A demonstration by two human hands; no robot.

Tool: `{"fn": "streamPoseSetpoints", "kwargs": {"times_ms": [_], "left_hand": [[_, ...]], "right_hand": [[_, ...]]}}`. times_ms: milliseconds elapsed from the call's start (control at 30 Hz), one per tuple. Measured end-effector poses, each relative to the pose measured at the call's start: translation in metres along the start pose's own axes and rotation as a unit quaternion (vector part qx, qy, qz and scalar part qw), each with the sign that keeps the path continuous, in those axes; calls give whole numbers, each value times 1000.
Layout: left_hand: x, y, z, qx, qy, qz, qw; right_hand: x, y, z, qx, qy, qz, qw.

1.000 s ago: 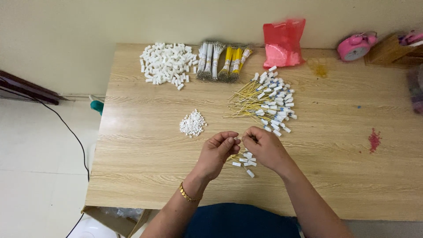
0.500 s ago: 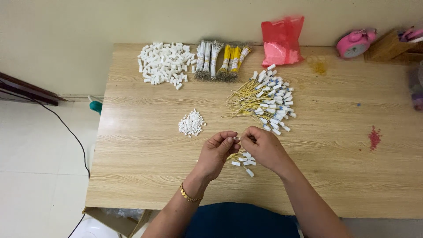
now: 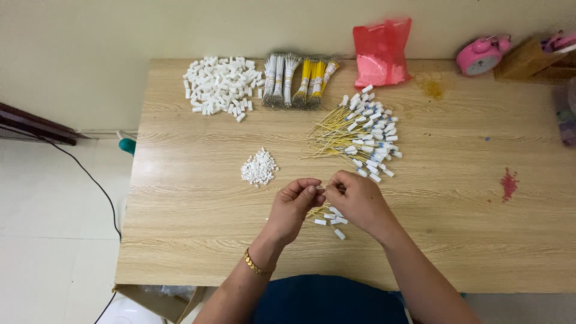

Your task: Manually inserting pre-tipped wires into white plastic connector housings at a workbench.

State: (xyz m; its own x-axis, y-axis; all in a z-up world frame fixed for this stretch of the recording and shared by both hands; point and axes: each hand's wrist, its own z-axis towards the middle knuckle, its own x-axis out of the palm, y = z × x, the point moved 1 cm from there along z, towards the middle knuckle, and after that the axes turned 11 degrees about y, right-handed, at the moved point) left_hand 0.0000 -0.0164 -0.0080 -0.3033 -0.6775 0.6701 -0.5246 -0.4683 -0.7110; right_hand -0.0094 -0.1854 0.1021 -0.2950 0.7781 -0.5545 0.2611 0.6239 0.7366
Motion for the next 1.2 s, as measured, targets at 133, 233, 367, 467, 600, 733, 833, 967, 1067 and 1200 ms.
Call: {"fn": "streamPoseSetpoints", "kwargs": {"times_ms": [133, 233, 367, 467, 600, 733, 833, 967, 1067, 1200], "left_hand": [[2, -5, -2, 2, 15, -25, 1000], [4, -7, -2, -7, 10, -21, 1000], [2, -3, -1, -8, 13, -28, 1000], [2, -3, -2, -2, 15, -12, 1000], [2, -5, -2, 0, 10, 44, 999], [-1, -2, -2, 1, 10, 56, 998], [-3, 4, -1, -1, 3, 59, 998], [-2, 7, 2, -10, -13, 31, 999], [4, -1, 1, -19, -25, 5, 1000], [6, -2, 1, -13, -34, 18, 999]], "right_hand": [[-1, 2, 1, 28, 18, -6, 999], [1, -4, 3, 23, 27, 9, 999], [0, -2, 1, 26, 18, 13, 999], [0, 0, 0, 33, 21, 15, 999], [0, -3, 2, 26, 33, 12, 999], [-2, -7, 2, 24, 43, 62, 997], [-4, -9, 5, 39, 65, 68, 995], [0, -15, 9, 65, 69, 86, 992], [3, -13, 7, 76, 50, 79, 993], [6, -12, 7, 70, 37, 69, 994]]}}
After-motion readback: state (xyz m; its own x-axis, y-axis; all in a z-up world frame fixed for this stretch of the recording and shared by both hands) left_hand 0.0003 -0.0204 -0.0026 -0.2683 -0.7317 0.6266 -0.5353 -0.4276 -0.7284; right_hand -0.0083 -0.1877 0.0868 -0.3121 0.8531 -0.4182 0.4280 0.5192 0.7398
